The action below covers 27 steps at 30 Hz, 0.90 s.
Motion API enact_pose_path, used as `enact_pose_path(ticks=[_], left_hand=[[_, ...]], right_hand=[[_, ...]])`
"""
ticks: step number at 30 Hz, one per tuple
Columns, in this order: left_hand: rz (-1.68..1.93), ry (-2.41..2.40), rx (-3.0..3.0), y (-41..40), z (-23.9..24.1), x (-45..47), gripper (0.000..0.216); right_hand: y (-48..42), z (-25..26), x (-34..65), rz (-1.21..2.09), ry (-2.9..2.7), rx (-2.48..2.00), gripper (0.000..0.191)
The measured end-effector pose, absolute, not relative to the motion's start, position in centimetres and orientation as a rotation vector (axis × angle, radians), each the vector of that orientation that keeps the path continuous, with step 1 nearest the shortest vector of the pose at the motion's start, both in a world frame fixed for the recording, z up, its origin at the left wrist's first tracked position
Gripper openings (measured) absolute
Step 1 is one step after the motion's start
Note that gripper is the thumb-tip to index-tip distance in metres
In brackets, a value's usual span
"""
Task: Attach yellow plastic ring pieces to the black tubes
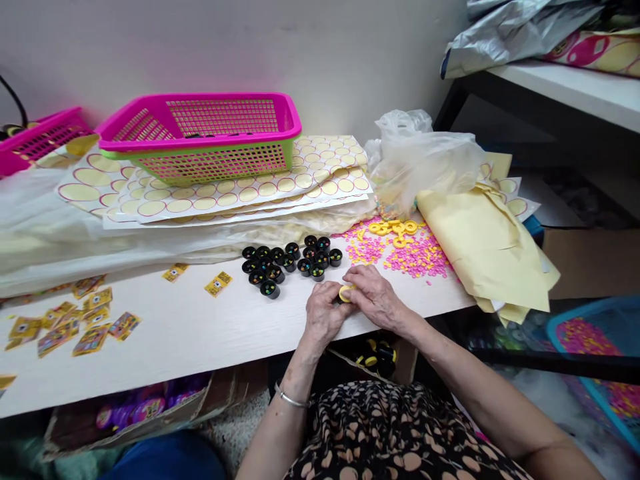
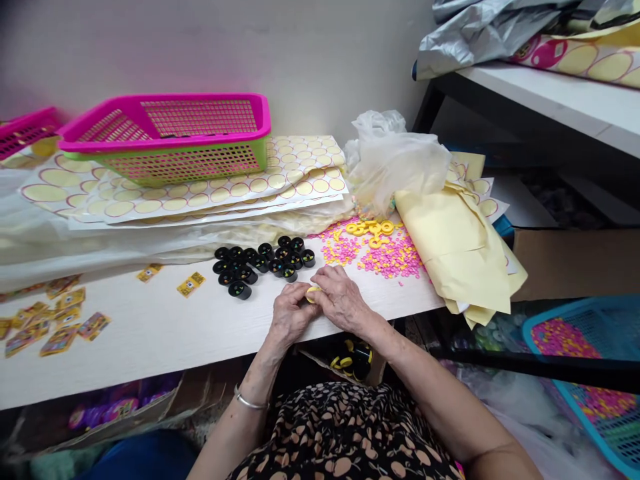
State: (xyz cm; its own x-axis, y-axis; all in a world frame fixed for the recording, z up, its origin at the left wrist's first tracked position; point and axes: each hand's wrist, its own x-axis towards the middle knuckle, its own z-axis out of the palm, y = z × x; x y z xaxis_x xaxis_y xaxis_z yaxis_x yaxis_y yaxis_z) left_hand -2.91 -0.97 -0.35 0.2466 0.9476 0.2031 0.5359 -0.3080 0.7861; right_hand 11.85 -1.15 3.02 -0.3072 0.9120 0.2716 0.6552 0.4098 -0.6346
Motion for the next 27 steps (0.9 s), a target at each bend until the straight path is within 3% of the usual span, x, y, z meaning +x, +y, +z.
enact_pose_path(ticks=[8, 19, 27], left_hand=[[0.983, 1.299, 1.86, -1.0, -1.1, -3.2, 0.022], [1.001, 1.26, 1.77, -1.1, -1.4, -3.3, 0.016], [1.013, 1.223, 1.711, -0.9, -1.5, -3.4, 0.017]], right_hand=[[-0.8, 4.3, 12.6, 0.527, -2.473, -1.163, 0.018], [-1.6, 1.0, 11.8, 0.336, -2.258, -1.034, 0.022], [-1.9, 1.0, 11.6, 0.385, -2.194, -1.085, 0.027]])
